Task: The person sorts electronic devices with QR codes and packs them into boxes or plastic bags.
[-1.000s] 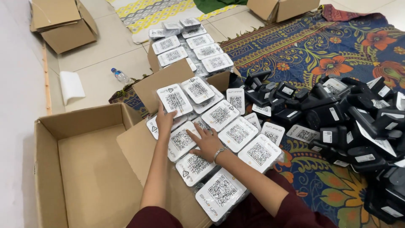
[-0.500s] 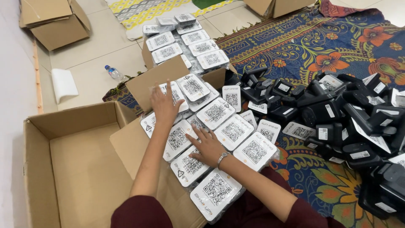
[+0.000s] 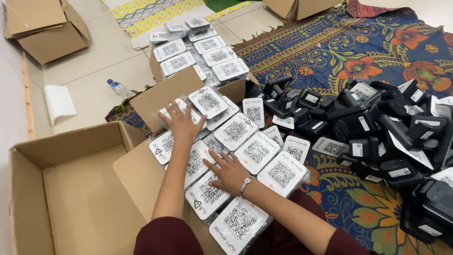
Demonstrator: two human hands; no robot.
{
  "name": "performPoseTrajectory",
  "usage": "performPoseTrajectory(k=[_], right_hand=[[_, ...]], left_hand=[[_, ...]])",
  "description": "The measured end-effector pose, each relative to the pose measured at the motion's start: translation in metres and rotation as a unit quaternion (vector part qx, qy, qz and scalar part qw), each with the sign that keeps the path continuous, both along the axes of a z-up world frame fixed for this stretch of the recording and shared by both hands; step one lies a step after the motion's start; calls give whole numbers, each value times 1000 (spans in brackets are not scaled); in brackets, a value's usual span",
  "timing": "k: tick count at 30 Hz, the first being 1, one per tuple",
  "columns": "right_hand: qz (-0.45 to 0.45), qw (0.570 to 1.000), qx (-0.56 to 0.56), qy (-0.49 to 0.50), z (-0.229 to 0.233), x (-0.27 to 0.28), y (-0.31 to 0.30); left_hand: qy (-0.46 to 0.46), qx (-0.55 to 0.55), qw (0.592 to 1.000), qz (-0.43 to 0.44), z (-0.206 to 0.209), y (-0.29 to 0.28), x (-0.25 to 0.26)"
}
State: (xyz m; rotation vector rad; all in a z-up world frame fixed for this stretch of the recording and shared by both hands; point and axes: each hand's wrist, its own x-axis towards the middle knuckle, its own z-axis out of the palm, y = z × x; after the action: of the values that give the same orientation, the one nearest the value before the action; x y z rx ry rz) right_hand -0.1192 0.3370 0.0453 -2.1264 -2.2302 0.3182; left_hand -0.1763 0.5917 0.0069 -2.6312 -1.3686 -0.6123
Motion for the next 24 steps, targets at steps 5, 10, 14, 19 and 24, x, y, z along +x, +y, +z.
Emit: performPoseTrajectory(k=[5, 10, 14, 19, 24], right_hand=[[9, 1000, -8, -5, -6, 0, 1], [-8, 1000, -7, -14, -3, -4, 4], [-24, 999, -13, -33, -7, -10, 3], [-18, 997, 17, -74, 0, -44, -12], [65, 995, 71, 22, 24, -122, -40]], left_hand=[[-82, -30, 995, -40, -2, 8, -8], [-133, -53, 987, -75, -8, 6, -27], [-278, -62, 957, -49, -6, -22, -84], [-300, 5, 941, 154, -43, -26, -203], [-168, -224, 917, 284, -185, -29, -306]])
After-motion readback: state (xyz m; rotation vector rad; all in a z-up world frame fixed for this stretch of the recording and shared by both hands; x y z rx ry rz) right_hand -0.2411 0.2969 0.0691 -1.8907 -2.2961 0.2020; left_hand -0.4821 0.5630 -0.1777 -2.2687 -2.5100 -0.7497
